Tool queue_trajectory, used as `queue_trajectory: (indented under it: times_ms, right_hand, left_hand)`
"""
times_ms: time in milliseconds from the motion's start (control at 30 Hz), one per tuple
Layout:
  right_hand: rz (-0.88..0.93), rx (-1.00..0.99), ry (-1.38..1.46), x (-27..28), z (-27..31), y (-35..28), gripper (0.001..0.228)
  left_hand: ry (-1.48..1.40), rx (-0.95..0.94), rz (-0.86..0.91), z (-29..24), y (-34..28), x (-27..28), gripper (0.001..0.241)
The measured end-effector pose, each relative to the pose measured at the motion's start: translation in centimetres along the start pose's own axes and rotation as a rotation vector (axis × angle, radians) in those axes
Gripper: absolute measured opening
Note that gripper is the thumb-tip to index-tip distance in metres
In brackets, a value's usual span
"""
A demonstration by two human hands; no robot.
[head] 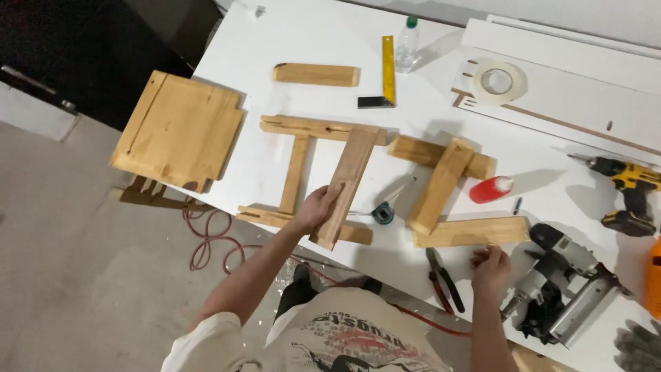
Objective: Assembling a small wooden structure by applying glue to joints and fastening them with a hammer and a nail gun.
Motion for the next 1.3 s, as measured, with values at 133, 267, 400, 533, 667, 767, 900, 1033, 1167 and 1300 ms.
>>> queue_trajectory:
  times_ms: [133,267,400,533,667,767,900,1033,1167,1300]
  right_hand:
    - [-0.041,0.161,-0.121,0.3,8.2,-9.2,0.028]
    - [-0.022,0.140,-0.106,-5.4,7.2,-13.0,0.015]
    - [0.288,0.036,0.015,-16.7,4.8,-20.5,0.024]
    - [0.534,-0.084,0.221,-24.7,15.5,-36.4,0.037]
    - [0.567,-0.103,0.272,-30.2,17.2,-41.2,0.059]
    - [0.387,-0.183,0.533,-31.4,16.7,-42.0,0.059]
    - [0.277,-0.180,0.625,-31.2,17.4,-42.0,0.064]
    - [0.204,-0.183,0.706,-31.0,15.1,-40.2,0.059]
    - [0.239,-0.225,0.830,-30.6,13.2,-38.7,0.046]
    - [0.226,-0.190,0.956,-29.0,14.3,-38.3,0.038]
  left_hand:
    - [-0.108,0.009,-0.031,2.2,-4.8,2.3,0.069]
    - [-0.178,0.005,0.012,3.1,-7.9,5.9,0.076]
    - [-0.338,0.025,0.130,5.2,-9.2,9.6,0.078]
    - [-0.165,-0.057,0.256,6.2,-9.5,12.0,0.070]
    - [-0.196,-0.063,0.382,9.5,-10.5,13.3,0.068]
    - [-0.362,-0.030,0.445,12.5,-11.3,14.3,0.061]
    - [-0.565,0.097,0.553,17.2,-10.8,13.8,0.061]
    - [-0.638,0.111,0.577,15.6,-12.5,15.5,0.061]
    - [-0.532,0.131,0.333,17.1,-10.6,17.4,0.058]
    - [-0.375,0.038,0.157,14.7,-10.6,21.0,0.049]
Point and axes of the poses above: each hand's wrist, its own y-axis towards the middle knuckle, its own x-axis out of the back of the hand, z = x × y, the point moved 4 cm from there along y, towards the middle knuckle, and after that the axes turned 6 degrees about -y, right-handed, at the moved point
